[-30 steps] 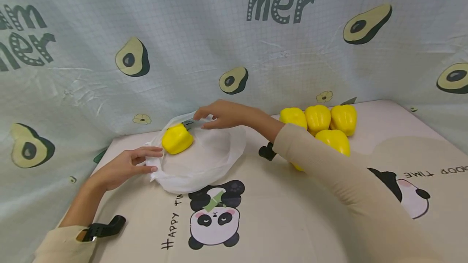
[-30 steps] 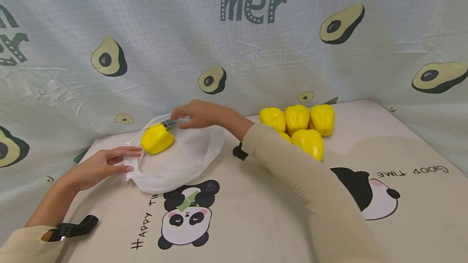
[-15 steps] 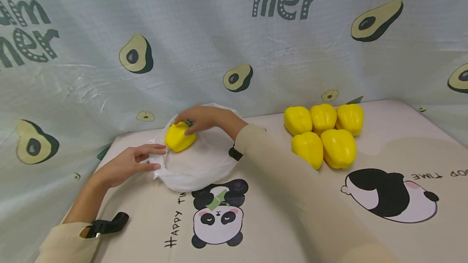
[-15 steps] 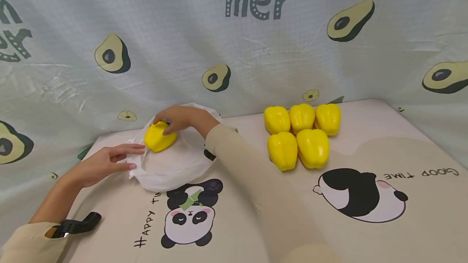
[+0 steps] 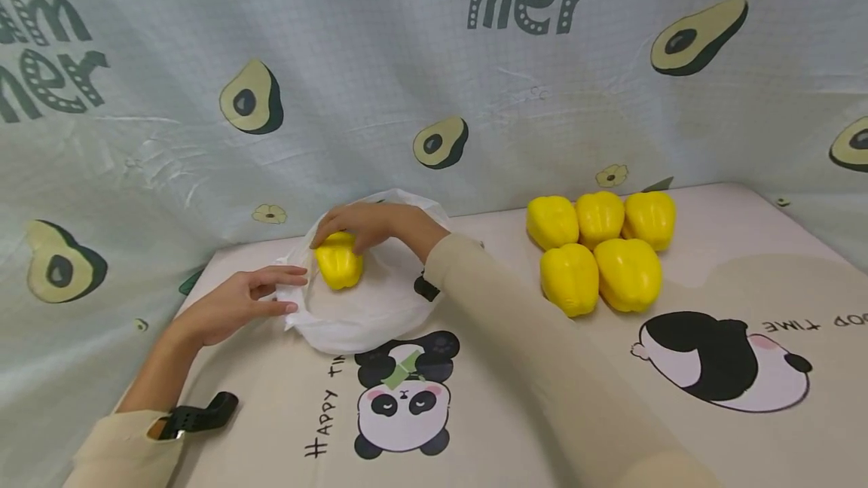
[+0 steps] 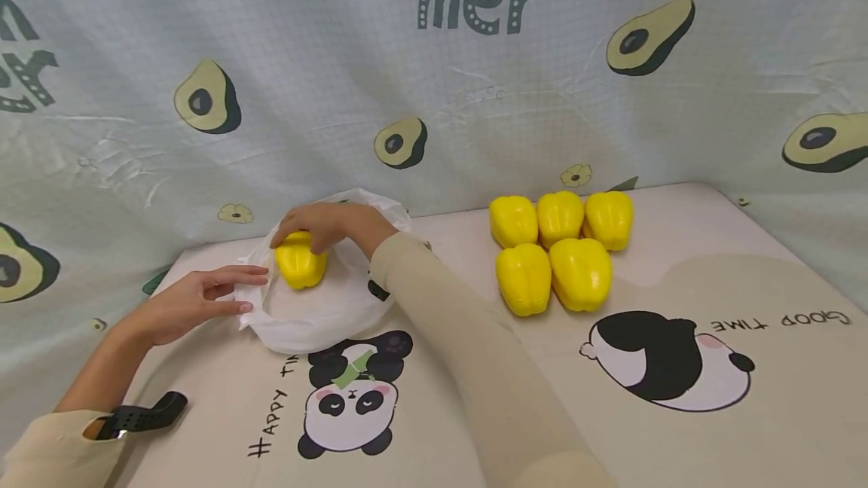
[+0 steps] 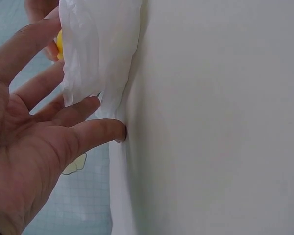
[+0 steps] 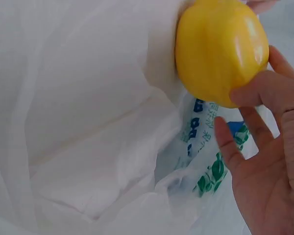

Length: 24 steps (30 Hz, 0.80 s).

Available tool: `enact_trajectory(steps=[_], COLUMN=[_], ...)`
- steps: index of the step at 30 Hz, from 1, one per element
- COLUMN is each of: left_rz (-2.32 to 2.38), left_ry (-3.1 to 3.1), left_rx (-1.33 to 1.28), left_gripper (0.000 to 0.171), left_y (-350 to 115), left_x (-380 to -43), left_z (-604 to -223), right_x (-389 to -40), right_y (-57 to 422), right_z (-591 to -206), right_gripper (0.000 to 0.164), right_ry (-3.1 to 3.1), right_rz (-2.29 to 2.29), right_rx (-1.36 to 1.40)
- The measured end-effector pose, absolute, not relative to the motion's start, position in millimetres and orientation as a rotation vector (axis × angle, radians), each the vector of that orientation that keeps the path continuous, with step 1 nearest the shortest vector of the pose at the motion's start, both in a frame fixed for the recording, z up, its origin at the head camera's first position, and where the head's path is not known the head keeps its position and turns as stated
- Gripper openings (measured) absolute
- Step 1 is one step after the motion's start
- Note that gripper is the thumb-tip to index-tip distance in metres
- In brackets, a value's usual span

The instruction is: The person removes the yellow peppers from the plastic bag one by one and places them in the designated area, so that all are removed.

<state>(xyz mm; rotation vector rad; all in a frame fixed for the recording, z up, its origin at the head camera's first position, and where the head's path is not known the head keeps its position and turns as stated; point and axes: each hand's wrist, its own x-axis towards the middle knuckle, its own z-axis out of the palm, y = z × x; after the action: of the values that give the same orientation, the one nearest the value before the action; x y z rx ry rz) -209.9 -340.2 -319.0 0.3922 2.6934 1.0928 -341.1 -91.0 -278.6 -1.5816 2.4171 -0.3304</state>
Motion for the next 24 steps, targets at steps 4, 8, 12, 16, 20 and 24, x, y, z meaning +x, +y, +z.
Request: enact_trajectory(steps=[4, 8, 12, 16, 20, 24], left_rz=[1.095, 1.061, 1.057, 1.068, 1.097, 1.107], left_ry=[2.684, 2.701, 2.701, 2.694, 2.68, 2.68], left_rx=[0.392, 0.369, 0.375, 0.408, 0.425, 0.431], left_gripper=[0.052, 0.052, 0.052, 0.051, 0.05, 0.049], left_y=[-339.4, -340.3, -341.4, -342.6, -344.0, -343.9], left_x=[-209.9, -207.9, -207.3, -208.2, -208.3, -209.4], left_z=[-319.3, -319.5, -319.1, -318.7, -317.4, -316.7], right_x=[-340.5, -339.1, -340.3, -341.7, -341.0, -339.6], right_y=[-91.9, -93.2, -93.6, -92.2, -90.7, -89.0], right_z=[-280.6, -290.0, -299.8, -306.4, -312.0, -315.0], right_gripper=[0.055, 0.059, 0.08, 0.092, 0.094, 0.098], right_ry=[2.319, 2.259, 2.332, 2.409, 2.412, 2.408], right_rz=[-0.417, -0.487, -0.506, -0.491, -0.524, -0.58], right_rx=[-1.554, -1.531, -1.529, -1.5, -1.516, -1.527])
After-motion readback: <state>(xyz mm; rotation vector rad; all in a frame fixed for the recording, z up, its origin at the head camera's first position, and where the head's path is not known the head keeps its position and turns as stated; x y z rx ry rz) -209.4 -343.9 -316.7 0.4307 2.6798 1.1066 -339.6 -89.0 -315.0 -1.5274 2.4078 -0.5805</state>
